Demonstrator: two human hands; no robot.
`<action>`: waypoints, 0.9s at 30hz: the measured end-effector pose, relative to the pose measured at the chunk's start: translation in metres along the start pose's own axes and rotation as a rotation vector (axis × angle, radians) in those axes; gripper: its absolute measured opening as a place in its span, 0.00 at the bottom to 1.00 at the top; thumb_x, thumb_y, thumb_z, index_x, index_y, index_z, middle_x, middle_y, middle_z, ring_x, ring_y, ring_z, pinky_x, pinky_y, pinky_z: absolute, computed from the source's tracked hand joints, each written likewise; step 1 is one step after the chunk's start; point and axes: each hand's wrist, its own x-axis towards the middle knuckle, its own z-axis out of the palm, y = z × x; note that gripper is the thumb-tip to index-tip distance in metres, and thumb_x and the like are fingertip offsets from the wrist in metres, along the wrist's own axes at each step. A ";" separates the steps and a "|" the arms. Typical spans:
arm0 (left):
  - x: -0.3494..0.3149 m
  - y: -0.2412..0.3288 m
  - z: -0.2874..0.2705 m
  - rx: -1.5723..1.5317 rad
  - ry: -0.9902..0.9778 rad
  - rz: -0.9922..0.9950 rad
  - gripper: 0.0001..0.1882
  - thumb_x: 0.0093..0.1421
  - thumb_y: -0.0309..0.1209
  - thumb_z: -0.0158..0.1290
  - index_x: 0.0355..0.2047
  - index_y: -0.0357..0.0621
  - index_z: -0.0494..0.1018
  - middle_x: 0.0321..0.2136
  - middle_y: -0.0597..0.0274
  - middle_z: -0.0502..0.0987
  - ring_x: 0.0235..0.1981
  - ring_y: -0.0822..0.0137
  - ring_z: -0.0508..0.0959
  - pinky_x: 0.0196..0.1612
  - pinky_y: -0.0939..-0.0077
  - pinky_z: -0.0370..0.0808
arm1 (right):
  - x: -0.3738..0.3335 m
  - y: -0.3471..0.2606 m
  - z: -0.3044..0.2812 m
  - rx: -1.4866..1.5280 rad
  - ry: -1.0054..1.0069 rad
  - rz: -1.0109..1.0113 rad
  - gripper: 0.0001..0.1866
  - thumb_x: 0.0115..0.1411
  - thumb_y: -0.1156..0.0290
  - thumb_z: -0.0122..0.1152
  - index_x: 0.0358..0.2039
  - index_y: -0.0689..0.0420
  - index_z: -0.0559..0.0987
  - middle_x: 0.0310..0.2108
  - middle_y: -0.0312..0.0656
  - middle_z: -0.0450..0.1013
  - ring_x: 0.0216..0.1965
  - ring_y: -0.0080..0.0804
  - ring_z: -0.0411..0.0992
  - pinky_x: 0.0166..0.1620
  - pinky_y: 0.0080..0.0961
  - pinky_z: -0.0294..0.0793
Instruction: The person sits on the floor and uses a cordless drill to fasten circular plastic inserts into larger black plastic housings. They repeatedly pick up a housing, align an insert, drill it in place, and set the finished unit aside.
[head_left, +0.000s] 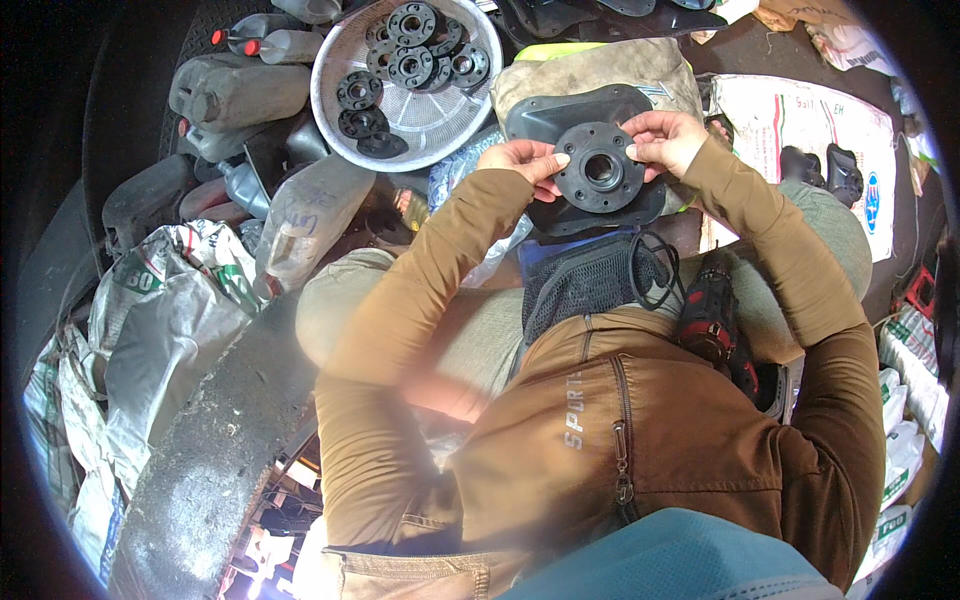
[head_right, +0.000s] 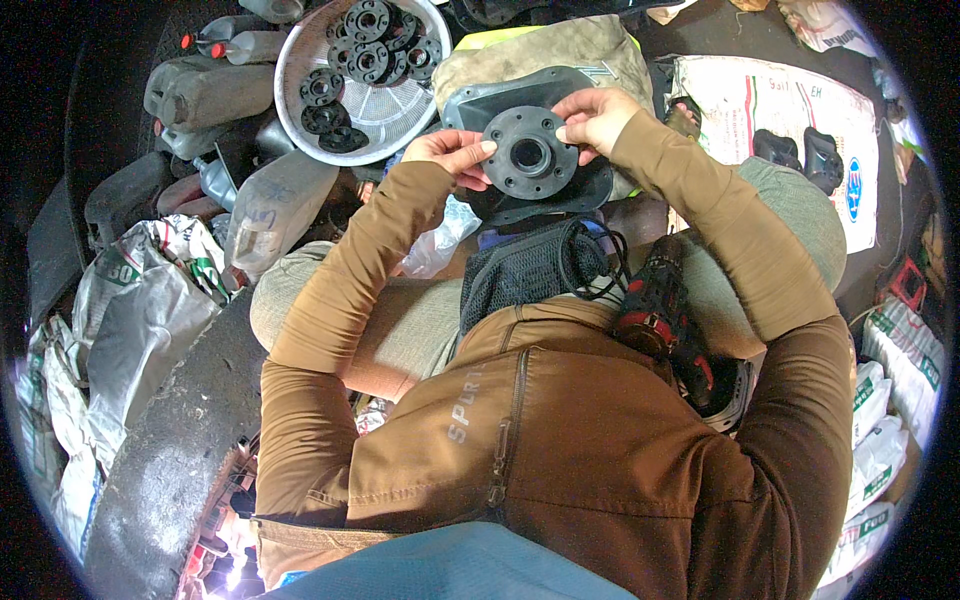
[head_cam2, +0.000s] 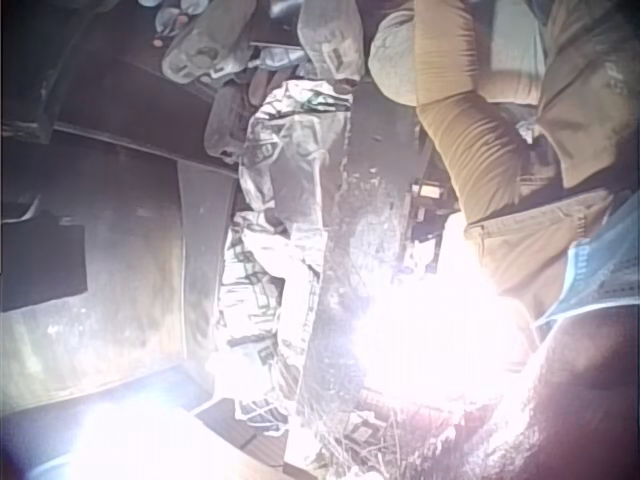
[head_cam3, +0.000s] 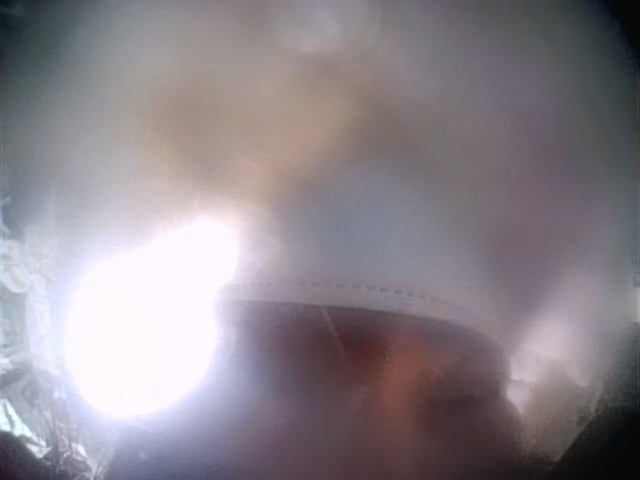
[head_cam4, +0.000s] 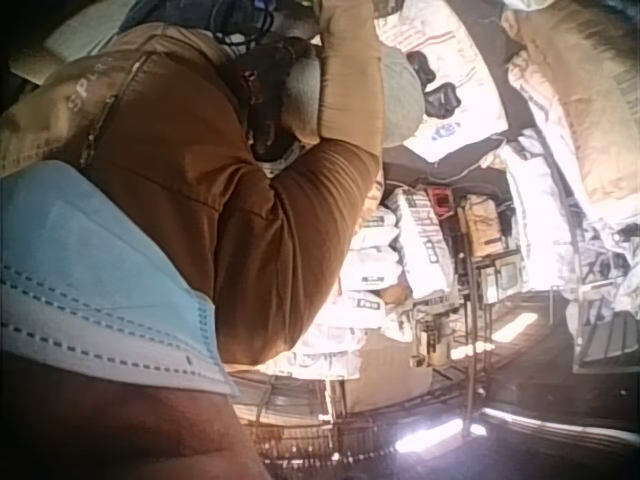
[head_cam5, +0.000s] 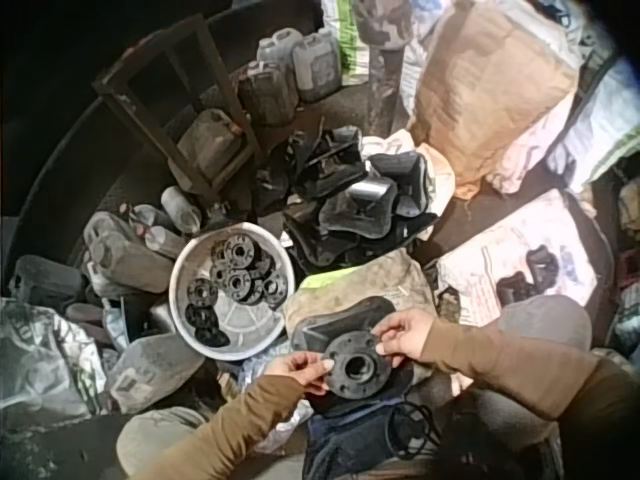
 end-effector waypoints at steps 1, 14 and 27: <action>0.001 -0.002 0.000 -0.002 0.003 -0.001 0.17 0.53 0.35 0.60 0.39 0.36 0.73 0.26 0.62 0.77 0.22 0.71 0.77 0.27 0.81 0.77 | 0.000 0.000 0.000 0.004 -0.001 0.006 0.17 0.51 0.76 0.61 0.43 0.62 0.74 0.31 0.37 0.73 0.28 0.22 0.72 0.26 0.17 0.75; 0.014 0.069 0.008 0.857 0.258 0.931 0.11 0.53 0.32 0.58 0.36 0.43 0.77 0.31 0.62 0.76 0.32 0.71 0.76 0.38 0.79 0.73 | -0.115 -0.045 -0.114 -0.257 0.390 -0.592 0.16 0.57 0.61 0.57 0.40 0.58 0.76 0.29 0.33 0.73 0.25 0.20 0.68 0.31 0.21 0.70; 0.206 0.063 0.125 1.979 -0.170 0.715 0.13 0.53 0.35 0.50 0.37 0.53 0.78 0.42 0.55 0.77 0.44 0.56 0.76 0.45 0.64 0.74 | -0.312 0.100 0.021 -0.883 0.254 -0.075 0.32 0.46 0.67 0.64 0.50 0.61 0.62 0.40 0.55 0.66 0.38 0.57 0.70 0.39 0.42 0.70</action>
